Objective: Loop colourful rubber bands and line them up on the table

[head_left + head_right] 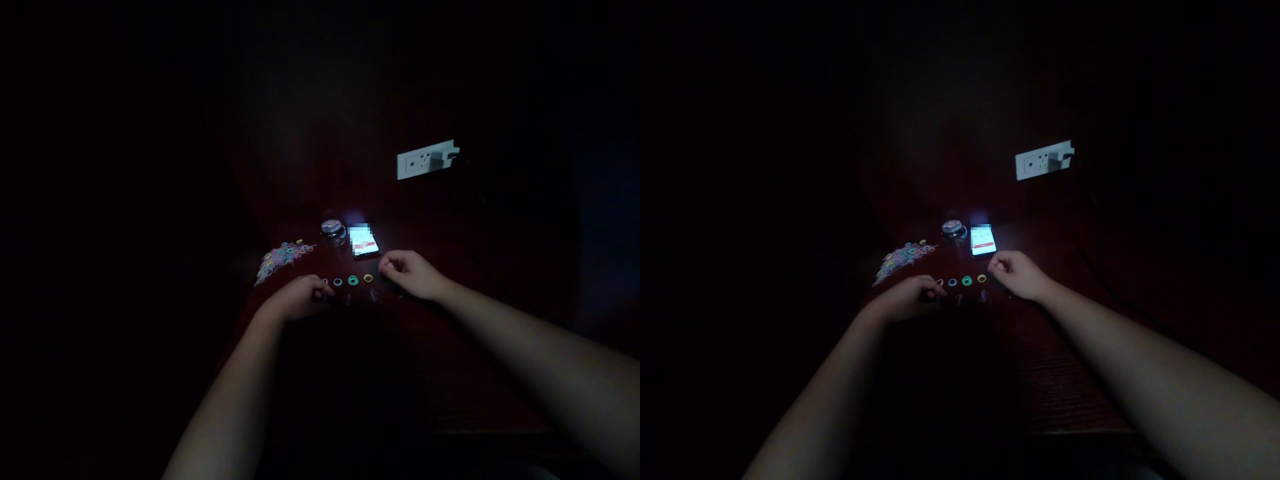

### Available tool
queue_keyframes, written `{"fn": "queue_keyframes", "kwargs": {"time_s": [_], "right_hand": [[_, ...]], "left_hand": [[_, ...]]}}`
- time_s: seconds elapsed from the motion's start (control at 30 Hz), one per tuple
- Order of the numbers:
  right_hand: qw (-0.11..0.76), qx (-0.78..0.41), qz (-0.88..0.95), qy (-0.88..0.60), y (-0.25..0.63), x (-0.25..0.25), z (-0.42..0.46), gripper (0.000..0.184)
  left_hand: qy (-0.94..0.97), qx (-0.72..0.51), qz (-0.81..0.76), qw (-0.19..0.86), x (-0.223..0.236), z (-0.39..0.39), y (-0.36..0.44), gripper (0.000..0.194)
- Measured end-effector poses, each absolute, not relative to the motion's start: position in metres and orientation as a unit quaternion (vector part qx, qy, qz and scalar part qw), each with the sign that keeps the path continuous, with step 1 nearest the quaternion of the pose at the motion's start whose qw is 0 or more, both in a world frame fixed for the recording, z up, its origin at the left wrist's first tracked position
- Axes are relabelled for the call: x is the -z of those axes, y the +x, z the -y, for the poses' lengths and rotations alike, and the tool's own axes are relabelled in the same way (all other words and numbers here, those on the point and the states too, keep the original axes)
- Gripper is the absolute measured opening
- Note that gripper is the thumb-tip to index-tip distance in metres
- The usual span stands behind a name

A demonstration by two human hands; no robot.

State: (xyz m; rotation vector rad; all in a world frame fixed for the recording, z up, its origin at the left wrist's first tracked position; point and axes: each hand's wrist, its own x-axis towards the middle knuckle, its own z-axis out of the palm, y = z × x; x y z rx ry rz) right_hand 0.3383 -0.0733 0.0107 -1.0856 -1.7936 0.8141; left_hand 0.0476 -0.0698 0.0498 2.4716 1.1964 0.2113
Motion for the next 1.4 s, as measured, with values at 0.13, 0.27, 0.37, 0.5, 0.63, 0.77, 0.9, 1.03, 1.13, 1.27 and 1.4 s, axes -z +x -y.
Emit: {"fn": "queue_keyframes", "kwargs": {"time_s": [0.13, 0.27, 0.37, 0.5, 0.63, 0.77, 0.9, 1.03, 1.13, 1.27, 1.4], "right_hand": [[0.43, -0.339, 0.715, -0.435, 0.337, -0.011, 0.074, 0.019], [0.427, -0.346, 0.714, -0.434, 0.337, -0.012, 0.075, 0.019], [0.423, -0.343, 0.717, -0.435, 0.337, -0.012, 0.074, 0.019], [0.424, -0.334, 0.72, -0.437, 0.336, -0.012, 0.074, 0.02], [0.426, -0.331, 0.719, -0.438, 0.335, -0.014, 0.075, 0.021], [0.423, -0.336, 0.719, -0.437, 0.335, -0.012, 0.075, 0.02], [0.422, -0.33, 0.722, -0.438, 0.336, -0.012, 0.074, 0.019], [0.423, -0.335, 0.718, -0.439, 0.335, -0.013, 0.075, 0.019], [0.425, -0.34, 0.716, -0.437, 0.335, -0.013, 0.075, 0.02], [0.425, -0.328, 0.723, -0.434, 0.336, -0.01, 0.073, 0.021], [0.422, -0.326, 0.725, -0.435, 0.336, -0.009, 0.072, 0.021]], "left_hand": [[0.882, -0.082, -0.421, 0.195, -0.051, 0.071, 0.048, 0.033], [0.882, -0.085, -0.413, 0.209, -0.053, 0.075, 0.048, 0.045], [0.877, -0.081, -0.423, 0.213, -0.053, 0.077, 0.047, 0.049], [0.88, -0.099, -0.425, 0.188, -0.046, 0.071, 0.046, 0.047], [0.896, -0.119, -0.392, 0.171, -0.04, 0.064, 0.047, 0.039], [0.901, -0.116, -0.383, 0.166, -0.04, 0.061, 0.049, 0.03], [0.903, -0.107, -0.384, 0.163, -0.042, 0.061, 0.05, 0.024], [0.903, -0.102, -0.383, 0.164, -0.044, 0.064, 0.052, 0.026], [0.9, -0.108, -0.39, 0.161, -0.045, 0.065, 0.051, 0.031], [0.871, -0.123, -0.458, 0.125, -0.044, 0.059, 0.039, 0.032], [0.767, -0.054, -0.636, 0.065, -0.033, 0.045, 0.021, 0.04]]}}
